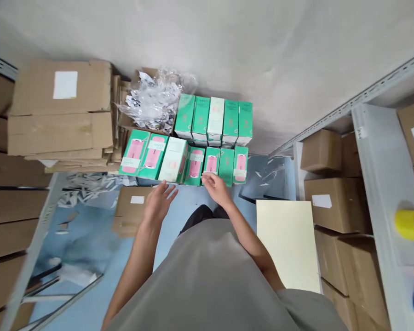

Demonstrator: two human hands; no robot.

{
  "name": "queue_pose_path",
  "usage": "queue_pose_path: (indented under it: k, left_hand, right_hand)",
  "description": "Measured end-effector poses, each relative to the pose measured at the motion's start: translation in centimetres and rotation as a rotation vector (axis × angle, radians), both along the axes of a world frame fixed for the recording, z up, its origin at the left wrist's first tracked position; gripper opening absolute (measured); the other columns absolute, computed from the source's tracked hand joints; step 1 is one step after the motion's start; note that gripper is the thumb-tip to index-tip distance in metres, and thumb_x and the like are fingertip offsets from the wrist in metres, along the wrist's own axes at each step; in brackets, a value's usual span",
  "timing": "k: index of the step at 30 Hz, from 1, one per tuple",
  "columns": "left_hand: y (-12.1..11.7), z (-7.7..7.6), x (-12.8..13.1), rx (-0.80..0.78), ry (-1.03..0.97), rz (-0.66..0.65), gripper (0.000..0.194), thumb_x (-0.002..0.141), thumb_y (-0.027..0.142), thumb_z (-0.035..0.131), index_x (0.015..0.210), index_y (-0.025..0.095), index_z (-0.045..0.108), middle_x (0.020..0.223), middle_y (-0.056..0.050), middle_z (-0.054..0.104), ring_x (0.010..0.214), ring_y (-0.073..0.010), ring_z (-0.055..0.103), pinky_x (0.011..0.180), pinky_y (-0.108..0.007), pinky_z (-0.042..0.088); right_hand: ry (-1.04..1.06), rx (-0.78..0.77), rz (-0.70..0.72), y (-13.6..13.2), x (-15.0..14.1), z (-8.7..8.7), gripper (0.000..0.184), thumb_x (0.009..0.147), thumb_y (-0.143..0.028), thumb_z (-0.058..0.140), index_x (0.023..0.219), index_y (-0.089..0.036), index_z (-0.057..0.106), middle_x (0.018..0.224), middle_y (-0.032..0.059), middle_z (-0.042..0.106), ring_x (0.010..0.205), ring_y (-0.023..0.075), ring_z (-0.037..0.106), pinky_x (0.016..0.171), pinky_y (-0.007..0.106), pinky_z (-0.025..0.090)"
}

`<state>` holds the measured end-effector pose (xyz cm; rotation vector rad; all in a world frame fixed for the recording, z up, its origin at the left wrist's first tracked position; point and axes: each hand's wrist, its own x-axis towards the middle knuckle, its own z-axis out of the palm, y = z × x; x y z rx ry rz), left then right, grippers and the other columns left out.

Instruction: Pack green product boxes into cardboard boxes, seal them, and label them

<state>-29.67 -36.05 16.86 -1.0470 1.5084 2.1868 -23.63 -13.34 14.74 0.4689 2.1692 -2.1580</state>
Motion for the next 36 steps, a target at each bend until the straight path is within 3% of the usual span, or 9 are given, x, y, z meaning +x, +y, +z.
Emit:
queue_pose_path:
  k: [5,9,12,15,19,24,30,33,36]
  left_hand:
    - [-1.2,-0.2,-1.1,0.149,-0.034,-0.013,0.024,0.083,0.025,0.09,0.093,0.02,0.069,0.103,-0.006,0.077,0.103,-0.0224,0.078,0.114,-0.049,0.062]
    - [-2.6,-0.1,-1.5,0.245,-0.109,-0.055,0.021,0.081,0.023,0.089,0.09,0.02,0.07,0.103,-0.007,0.081,0.105,-0.0235,0.08,0.115,-0.049,0.062]
    - [-4.0,0.3,-2.2,0.294,-0.186,-0.122,0.017,0.082,0.019,0.087,0.089,0.018,0.071,0.103,-0.007,0.082,0.106,-0.024,0.081,0.114,-0.048,0.062]
    - [-5.3,0.9,-2.9,0.362,-0.235,-0.21,0.016,0.082,0.018,0.086,0.088,0.018,0.072,0.103,-0.009,0.082,0.108,-0.0252,0.082,0.113,-0.047,0.063]
    - [-6.6,2.5,-3.0,0.444,-0.224,-0.307,0.019,0.081,0.021,0.089,0.091,0.02,0.073,0.11,-0.01,0.083,0.115,-0.0261,0.082,0.118,-0.046,0.061]
    - [-5.3,4.5,-1.9,0.409,-0.057,-0.554,0.04,0.087,0.036,0.09,0.124,0.027,0.081,0.144,-0.009,0.078,0.147,-0.031,0.069,0.131,-0.051,0.051]
    - [-0.1,4.8,0.0,0.237,0.225,-0.956,0.064,0.094,0.047,0.087,0.154,0.033,0.071,0.174,-0.007,0.06,0.17,-0.0337,0.046,0.142,-0.05,0.036]
    - [3.3,5.7,1.2,0.207,0.431,-1.125,0.062,0.097,0.046,0.087,0.156,0.035,0.07,0.176,-0.007,0.055,0.171,-0.0327,0.044,0.141,-0.045,0.037]
    - [7.9,7.7,3.5,0.224,0.605,-1.216,0.059,0.095,0.038,0.092,0.152,0.035,0.074,0.162,-0.008,0.062,0.165,-0.032,0.05,0.139,-0.041,0.038]
  right_hand:
    - [0.142,0.206,0.029,-0.7,-10.5,-1.6,0.058,0.102,-0.067,0.073,0.142,-0.025,0.075,0.154,0.014,0.076,0.141,0.0314,0.073,0.117,0.048,0.063]
    - [0.094,0.314,0.024,-2.1,-17.0,-2.9,0.058,0.105,-0.062,0.071,0.149,-0.024,0.072,0.162,0.015,0.071,0.145,0.0317,0.071,0.122,0.048,0.06]
    - [0.026,0.392,-0.022,-3.6,-18.8,-3.5,0.05,0.105,-0.059,0.072,0.139,-0.022,0.075,0.155,0.0152,0.076,0.144,0.0321,0.071,0.13,0.05,0.053]
    - [-0.015,0.42,-0.106,-5.0,-18.1,-3.4,0.049,0.102,-0.063,0.074,0.13,-0.024,0.075,0.144,0.0129,0.081,0.135,0.0314,0.075,0.127,0.05,0.055]
    - [0.024,0.383,-0.274,-5.4,-14.5,-1.7,0.059,0.096,-0.075,0.075,0.128,-0.025,0.071,0.133,0.0108,0.082,0.124,0.0291,0.076,0.116,0.047,0.062]
    - [0.073,0.354,-0.628,-3.1,-5.9,3.2,0.065,0.089,-0.078,0.083,0.125,-0.026,0.069,0.128,0.011,0.079,0.118,0.0276,0.076,0.102,0.043,0.067]
    - [0.055,0.364,-1.055,-2.4,6.9,8.0,0.063,0.088,-0.078,0.087,0.117,-0.024,0.069,0.117,0.0091,0.081,0.107,0.0252,0.077,0.094,0.041,0.067]
    - [0.061,0.311,-1.209,-3.4,12.8,8.6,0.062,0.089,-0.076,0.088,0.119,-0.025,0.07,0.125,0.01,0.082,0.113,0.0265,0.078,0.099,0.043,0.067]
    - [0.055,0.242,-1.333,-4.3,18.2,8.1,0.063,0.09,-0.073,0.089,0.129,-0.026,0.072,0.141,0.0134,0.079,0.119,0.0295,0.078,0.105,0.047,0.067]
